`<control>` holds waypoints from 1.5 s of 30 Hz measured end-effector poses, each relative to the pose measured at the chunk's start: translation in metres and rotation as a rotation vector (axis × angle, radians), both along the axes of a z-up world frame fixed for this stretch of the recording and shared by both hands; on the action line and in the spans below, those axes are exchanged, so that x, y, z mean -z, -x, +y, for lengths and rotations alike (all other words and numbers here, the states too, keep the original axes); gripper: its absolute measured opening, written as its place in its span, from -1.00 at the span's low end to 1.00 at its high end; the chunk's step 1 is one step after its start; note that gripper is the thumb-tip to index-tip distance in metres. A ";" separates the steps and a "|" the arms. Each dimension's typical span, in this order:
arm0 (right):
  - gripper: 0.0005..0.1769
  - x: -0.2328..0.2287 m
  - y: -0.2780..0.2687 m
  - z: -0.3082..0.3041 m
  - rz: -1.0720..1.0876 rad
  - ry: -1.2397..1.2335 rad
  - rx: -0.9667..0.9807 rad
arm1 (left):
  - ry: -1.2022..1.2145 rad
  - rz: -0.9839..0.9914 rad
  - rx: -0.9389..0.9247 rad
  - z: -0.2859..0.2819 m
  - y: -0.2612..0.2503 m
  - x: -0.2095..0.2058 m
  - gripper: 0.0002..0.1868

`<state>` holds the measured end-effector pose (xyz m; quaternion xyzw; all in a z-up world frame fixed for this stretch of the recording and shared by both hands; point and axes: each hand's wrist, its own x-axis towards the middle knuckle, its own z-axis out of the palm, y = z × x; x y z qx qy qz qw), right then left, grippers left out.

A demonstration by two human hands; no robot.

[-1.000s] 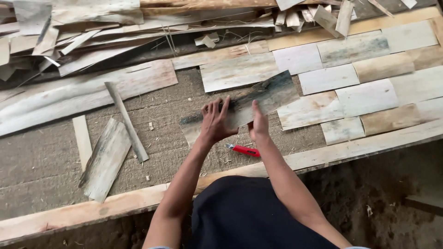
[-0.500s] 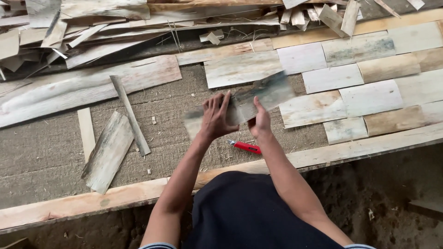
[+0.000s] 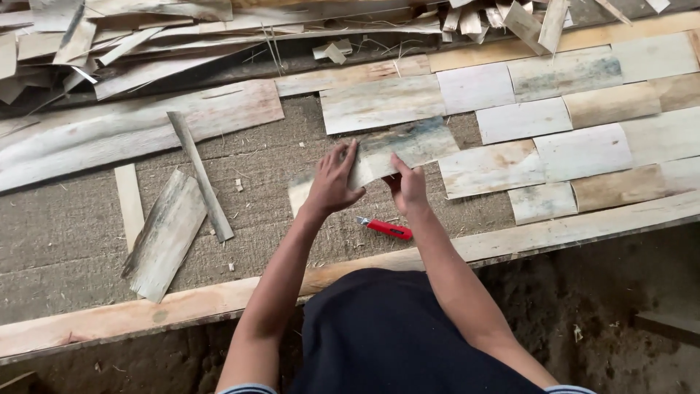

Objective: Cutting and sizing pieces of wood veneer using a utility knife on a workshop surface.

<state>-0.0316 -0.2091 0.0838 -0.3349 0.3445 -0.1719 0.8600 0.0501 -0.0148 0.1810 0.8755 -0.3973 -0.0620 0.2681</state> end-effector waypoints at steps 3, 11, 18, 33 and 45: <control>-0.47 -0.036 0.001 0.011 -0.018 0.067 -0.002 | -0.013 0.015 0.066 -0.013 -0.020 0.075 -0.13; 0.04 -0.103 0.008 0.026 0.061 0.227 -0.071 | -0.175 0.285 -0.065 0.002 -0.028 0.027 -0.45; -0.50 -0.095 0.005 0.032 -0.023 0.087 0.012 | 0.041 0.334 -0.102 -0.001 -0.014 0.005 -0.48; -0.55 -0.113 -0.001 0.035 0.006 0.004 0.058 | 0.189 0.367 -0.138 0.003 -0.021 0.034 -0.48; -0.49 -0.103 -0.003 0.043 0.015 -0.220 0.020 | 0.255 0.127 -0.247 -0.023 -0.018 0.053 -0.50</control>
